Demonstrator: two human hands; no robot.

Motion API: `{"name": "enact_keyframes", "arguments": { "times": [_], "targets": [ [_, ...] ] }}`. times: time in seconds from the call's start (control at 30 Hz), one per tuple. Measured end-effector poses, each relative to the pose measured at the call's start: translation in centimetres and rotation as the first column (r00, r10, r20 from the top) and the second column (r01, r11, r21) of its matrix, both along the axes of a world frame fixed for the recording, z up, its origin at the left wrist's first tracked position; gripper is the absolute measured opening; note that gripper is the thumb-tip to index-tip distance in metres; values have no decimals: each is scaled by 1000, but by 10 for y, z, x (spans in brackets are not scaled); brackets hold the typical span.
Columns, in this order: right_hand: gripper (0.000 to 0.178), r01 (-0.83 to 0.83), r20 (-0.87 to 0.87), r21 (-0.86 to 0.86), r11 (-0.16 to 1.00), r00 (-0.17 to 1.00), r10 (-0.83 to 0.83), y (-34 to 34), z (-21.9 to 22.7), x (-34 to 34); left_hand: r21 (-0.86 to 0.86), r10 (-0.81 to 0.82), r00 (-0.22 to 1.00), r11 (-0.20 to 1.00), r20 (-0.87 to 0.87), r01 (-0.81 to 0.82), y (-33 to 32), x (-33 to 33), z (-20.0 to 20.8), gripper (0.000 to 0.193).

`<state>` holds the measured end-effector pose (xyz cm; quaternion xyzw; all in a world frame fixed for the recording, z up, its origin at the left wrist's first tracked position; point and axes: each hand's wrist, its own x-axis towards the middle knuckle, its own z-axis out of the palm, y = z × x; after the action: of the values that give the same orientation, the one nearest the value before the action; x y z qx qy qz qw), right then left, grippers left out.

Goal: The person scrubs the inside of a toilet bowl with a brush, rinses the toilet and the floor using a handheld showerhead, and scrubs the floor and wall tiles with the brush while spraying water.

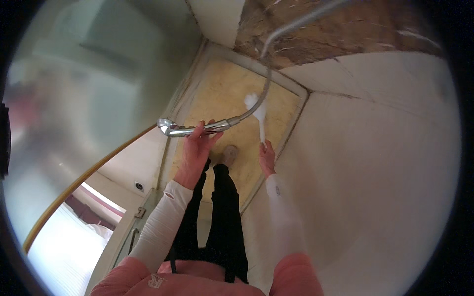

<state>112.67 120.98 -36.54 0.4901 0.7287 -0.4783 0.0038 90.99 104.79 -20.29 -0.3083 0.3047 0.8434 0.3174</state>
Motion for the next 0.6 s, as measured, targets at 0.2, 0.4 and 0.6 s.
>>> {"name": "enact_keyframes", "arguments": {
  "times": [0.2,0.4,0.6],
  "targets": [
    [36,-312,91,146,939,949,301,-73,-95,-18,190,75,997,979,24,-78,-53,52,-85,10],
    [35,-284,6,201,937,957,289,-41,-136,-138,135,156,972,974,177,-181,-49,35,-119,11],
    [37,-176,58,168,970,984,168,12,-124,-216,164,43,991,984,130,-64,-43,23,-114,10]
  ]
}}
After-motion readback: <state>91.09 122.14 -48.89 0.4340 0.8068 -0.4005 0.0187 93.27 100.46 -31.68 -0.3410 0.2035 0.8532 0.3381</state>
